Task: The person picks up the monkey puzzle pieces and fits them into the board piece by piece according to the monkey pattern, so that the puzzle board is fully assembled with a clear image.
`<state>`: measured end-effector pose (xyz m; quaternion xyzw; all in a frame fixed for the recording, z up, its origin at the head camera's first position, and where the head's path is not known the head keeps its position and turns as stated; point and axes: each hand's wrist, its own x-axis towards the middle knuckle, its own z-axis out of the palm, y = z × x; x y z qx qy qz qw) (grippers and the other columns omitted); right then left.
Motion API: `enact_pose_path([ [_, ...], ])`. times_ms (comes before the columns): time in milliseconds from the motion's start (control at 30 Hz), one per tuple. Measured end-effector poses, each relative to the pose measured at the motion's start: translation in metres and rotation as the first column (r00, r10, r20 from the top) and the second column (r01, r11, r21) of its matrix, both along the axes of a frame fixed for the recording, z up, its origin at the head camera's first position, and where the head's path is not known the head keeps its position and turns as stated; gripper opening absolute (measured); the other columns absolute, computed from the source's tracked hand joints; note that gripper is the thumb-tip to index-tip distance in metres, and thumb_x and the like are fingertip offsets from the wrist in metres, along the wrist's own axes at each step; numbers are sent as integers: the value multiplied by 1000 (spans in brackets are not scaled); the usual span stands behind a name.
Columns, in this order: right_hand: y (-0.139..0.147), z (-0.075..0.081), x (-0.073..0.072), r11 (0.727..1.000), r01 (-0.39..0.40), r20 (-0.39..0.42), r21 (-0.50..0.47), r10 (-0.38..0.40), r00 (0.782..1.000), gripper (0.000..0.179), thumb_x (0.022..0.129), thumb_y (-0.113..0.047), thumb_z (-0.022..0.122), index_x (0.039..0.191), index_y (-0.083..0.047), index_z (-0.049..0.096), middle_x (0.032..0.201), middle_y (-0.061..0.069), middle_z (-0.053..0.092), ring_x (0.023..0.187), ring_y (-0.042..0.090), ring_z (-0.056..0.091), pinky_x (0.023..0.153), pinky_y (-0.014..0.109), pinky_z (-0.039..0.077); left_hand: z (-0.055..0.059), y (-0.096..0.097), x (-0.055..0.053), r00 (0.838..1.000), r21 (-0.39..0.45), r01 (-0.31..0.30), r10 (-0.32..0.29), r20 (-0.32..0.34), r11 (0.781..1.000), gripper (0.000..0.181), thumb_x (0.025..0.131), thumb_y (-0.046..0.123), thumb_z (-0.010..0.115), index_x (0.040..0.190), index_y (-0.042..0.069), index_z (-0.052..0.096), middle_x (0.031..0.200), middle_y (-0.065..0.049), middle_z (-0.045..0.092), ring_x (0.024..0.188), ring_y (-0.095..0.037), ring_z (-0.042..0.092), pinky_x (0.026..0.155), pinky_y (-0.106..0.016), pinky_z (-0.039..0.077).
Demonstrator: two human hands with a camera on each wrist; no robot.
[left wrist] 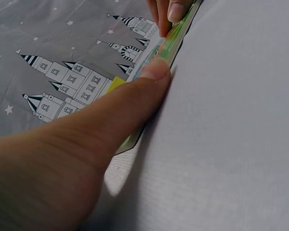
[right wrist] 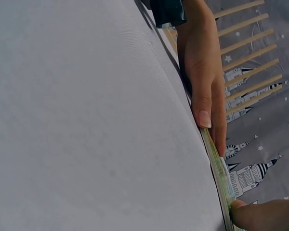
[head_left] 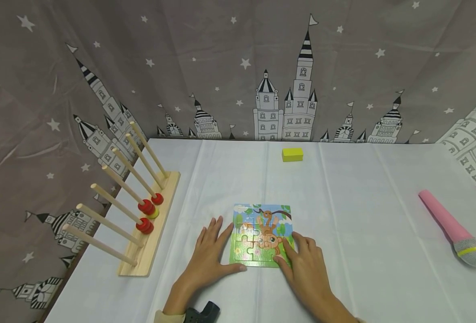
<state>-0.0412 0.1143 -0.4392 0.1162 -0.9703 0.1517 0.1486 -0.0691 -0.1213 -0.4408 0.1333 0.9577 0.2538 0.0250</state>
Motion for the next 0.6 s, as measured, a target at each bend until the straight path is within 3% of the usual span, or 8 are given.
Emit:
enact_pose_path([
  [367, -1, -2, 7, 999, -14, 66, -45, 17, 998, 52, 81, -41, 63, 118, -5, 60, 133, 24, 44, 114, 37, 42, 88, 50, 39, 1, -1, 0, 1000, 0, -1, 1, -10, 1000, 101, 59, 63, 70, 140, 15, 35, 151, -15, 17, 141, -32, 8, 113, -51, 9],
  [600, 9, 3, 3, 994, 8, 100, -109, 3, 995, 54, 83, -42, 60, 124, -6, 55, 137, 20, 41, 123, 35, 37, 95, 53, 34, -1, -1, 1, 1000, -6, -1, 1, -6, 1000, 102, 59, 65, 69, 141, 16, 34, 152, -14, 17, 142, -31, 7, 114, -51, 8],
])
